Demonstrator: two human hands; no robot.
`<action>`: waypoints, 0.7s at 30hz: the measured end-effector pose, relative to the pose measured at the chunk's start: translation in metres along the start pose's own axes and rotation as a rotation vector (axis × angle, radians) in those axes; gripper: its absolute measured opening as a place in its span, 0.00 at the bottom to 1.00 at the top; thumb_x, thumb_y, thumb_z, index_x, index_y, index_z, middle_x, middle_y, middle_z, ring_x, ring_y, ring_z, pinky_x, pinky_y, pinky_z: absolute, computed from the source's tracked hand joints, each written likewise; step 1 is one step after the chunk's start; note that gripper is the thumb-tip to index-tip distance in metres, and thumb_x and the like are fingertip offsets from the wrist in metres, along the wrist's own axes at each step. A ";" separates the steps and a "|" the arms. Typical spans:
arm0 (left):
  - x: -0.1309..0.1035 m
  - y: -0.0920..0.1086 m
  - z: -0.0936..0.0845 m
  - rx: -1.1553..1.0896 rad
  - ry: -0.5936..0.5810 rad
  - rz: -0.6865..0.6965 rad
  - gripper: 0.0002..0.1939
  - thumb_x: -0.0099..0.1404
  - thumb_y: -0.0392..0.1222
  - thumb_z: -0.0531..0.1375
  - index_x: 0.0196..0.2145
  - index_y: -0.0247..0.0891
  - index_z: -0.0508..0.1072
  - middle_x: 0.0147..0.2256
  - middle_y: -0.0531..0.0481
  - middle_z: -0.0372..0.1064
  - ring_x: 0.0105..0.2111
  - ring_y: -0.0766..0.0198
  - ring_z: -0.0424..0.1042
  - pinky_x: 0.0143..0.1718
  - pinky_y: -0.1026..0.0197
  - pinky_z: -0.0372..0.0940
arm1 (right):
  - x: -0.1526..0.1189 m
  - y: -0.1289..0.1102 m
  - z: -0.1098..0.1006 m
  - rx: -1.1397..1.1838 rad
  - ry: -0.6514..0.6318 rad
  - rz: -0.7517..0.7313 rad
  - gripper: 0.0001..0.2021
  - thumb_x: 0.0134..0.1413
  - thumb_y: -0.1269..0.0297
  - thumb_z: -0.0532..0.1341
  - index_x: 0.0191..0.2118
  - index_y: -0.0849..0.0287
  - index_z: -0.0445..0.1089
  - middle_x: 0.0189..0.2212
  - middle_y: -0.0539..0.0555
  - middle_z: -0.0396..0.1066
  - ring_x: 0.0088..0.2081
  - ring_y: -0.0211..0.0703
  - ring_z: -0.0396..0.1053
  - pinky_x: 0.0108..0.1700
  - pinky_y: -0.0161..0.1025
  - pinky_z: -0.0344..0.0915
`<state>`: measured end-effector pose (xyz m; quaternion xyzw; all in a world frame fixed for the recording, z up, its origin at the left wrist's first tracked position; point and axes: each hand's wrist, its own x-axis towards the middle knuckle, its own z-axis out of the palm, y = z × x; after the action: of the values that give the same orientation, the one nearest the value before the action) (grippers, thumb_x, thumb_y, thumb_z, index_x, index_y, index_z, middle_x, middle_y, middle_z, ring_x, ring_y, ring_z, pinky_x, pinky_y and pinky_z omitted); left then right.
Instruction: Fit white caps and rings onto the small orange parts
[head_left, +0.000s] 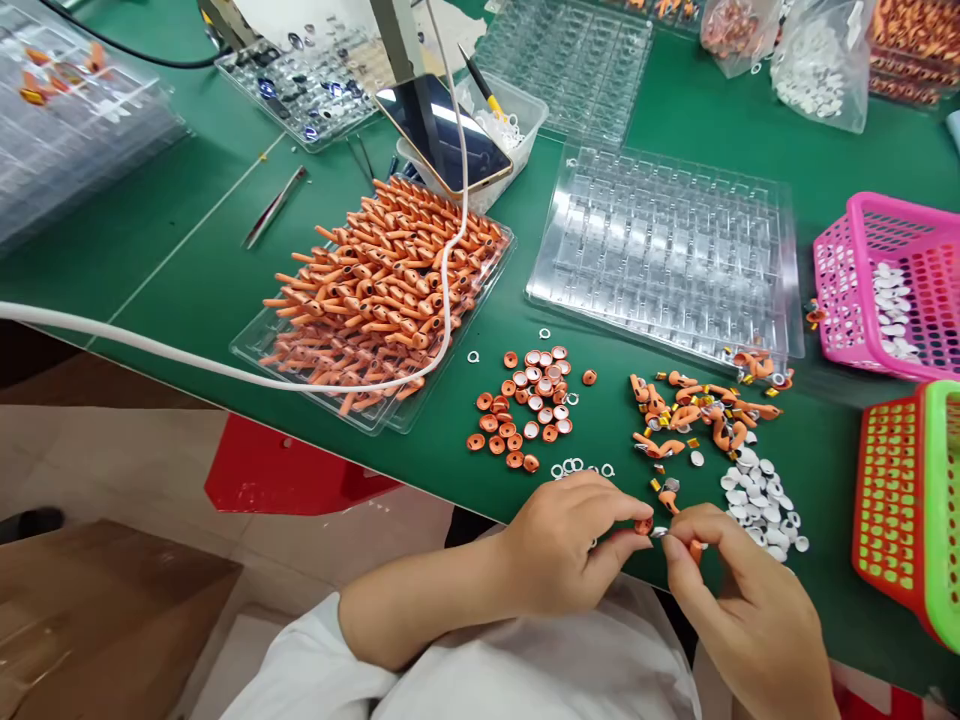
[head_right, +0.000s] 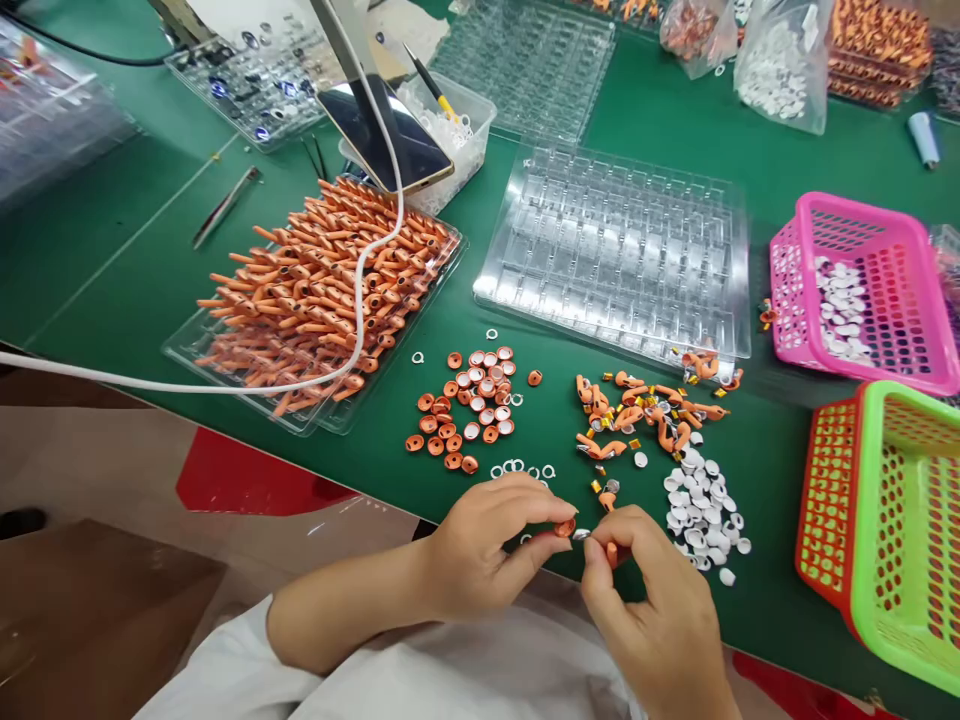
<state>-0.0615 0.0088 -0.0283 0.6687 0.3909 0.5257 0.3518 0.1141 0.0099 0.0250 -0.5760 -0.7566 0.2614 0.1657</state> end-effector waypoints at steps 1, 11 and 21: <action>0.001 0.001 -0.001 -0.027 0.010 -0.032 0.09 0.65 0.35 0.60 0.44 0.33 0.71 0.32 0.44 0.78 0.33 0.62 0.76 0.38 0.58 0.73 | 0.001 -0.001 0.001 0.004 0.008 -0.002 0.05 0.59 0.67 0.56 0.31 0.53 0.63 0.26 0.47 0.67 0.24 0.38 0.66 0.27 0.35 0.61; 0.010 0.009 0.004 -0.160 0.044 -0.176 0.09 0.61 0.31 0.63 0.40 0.31 0.73 0.29 0.44 0.78 0.30 0.64 0.76 0.34 0.63 0.73 | 0.001 0.004 0.009 0.178 0.068 -0.041 0.04 0.59 0.69 0.57 0.33 0.54 0.64 0.26 0.49 0.67 0.27 0.40 0.68 0.30 0.37 0.65; 0.016 0.007 0.015 -0.150 0.022 -0.245 0.12 0.60 0.29 0.64 0.43 0.34 0.73 0.33 0.44 0.79 0.33 0.64 0.77 0.37 0.63 0.74 | -0.002 0.024 0.009 0.282 0.086 0.000 0.05 0.58 0.67 0.59 0.40 0.51 0.67 0.33 0.54 0.72 0.32 0.46 0.73 0.32 0.41 0.71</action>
<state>-0.0432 0.0194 -0.0186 0.5820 0.4329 0.5138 0.4581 0.1279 0.0109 0.0037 -0.5577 -0.7047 0.3400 0.2772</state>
